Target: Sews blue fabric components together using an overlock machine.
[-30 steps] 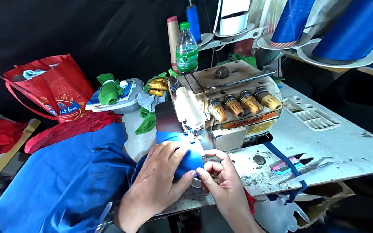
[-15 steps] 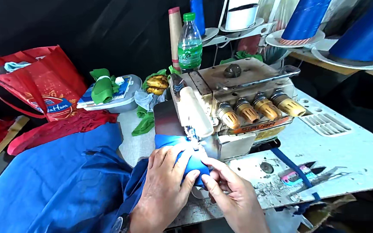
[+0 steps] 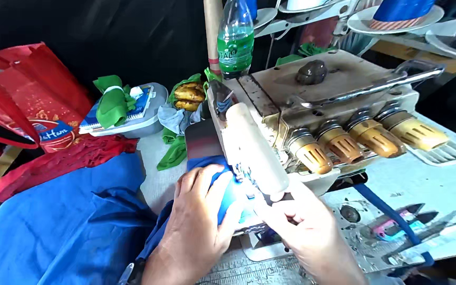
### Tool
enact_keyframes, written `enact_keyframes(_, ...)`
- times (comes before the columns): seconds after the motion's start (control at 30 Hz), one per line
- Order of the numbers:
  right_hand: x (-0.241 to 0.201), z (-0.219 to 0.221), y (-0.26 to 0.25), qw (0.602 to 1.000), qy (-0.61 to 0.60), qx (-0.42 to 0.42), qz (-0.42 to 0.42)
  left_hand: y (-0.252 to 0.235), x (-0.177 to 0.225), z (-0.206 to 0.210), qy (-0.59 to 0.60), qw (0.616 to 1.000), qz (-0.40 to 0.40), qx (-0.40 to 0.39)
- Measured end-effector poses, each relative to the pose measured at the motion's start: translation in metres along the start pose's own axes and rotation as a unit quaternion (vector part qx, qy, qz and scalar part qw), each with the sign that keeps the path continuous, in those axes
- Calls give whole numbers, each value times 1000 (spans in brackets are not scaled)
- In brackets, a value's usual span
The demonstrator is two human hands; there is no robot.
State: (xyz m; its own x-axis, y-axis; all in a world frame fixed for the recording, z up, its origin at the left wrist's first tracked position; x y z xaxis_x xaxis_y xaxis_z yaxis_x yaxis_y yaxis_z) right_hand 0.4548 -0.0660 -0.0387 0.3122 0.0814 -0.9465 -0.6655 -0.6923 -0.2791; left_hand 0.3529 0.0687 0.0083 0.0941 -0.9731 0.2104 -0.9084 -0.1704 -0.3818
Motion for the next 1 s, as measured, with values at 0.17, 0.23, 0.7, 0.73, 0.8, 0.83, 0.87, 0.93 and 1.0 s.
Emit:
enact_keyframes(0.17,-11,-4,12,995,56,32,-71,-31,-24,-9,59,998,-9,-12)
enact_keyframes(0.23,-21,3,26,990,89,13,-110,-47,-41,-9,46,999,-23,2)
enact_keyframes(0.7,-80,90,-5,911,206,-138,-329,69,-35,-66,220,969,56,93)
enact_keyframes(0.73,-82,93,0,901,195,-162,-351,80,-24,-70,233,966,67,88)
enact_keyframes(0.8,-81,93,17,882,165,-196,-395,99,-2,-75,260,962,71,49)
enact_keyframes(0.83,-79,88,28,874,146,-208,-415,105,10,-76,277,958,67,25)
enact_keyframes(0.87,-74,82,38,866,134,-217,-429,110,22,-73,301,951,66,2)
enact_keyframes(0.93,-57,62,55,861,137,-236,-430,113,45,-56,336,939,66,-38)
enact_keyframes(1.0,-38,32,63,862,183,-251,-401,106,66,-28,360,930,57,-48)
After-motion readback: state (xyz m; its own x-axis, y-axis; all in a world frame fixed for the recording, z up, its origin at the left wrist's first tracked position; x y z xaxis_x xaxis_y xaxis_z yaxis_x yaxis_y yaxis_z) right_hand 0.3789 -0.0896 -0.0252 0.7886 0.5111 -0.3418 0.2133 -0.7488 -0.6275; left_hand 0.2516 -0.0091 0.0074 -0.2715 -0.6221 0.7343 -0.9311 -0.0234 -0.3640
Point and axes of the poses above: each hand's wrist, its own y-axis away from the middle knuckle, its own z-axis out of the palm, x = y × z, the point moved 6 cm from there along -y, towards the middle knuckle, and after that the axes turned 10 degrees about -x, right-handed, at the moved point
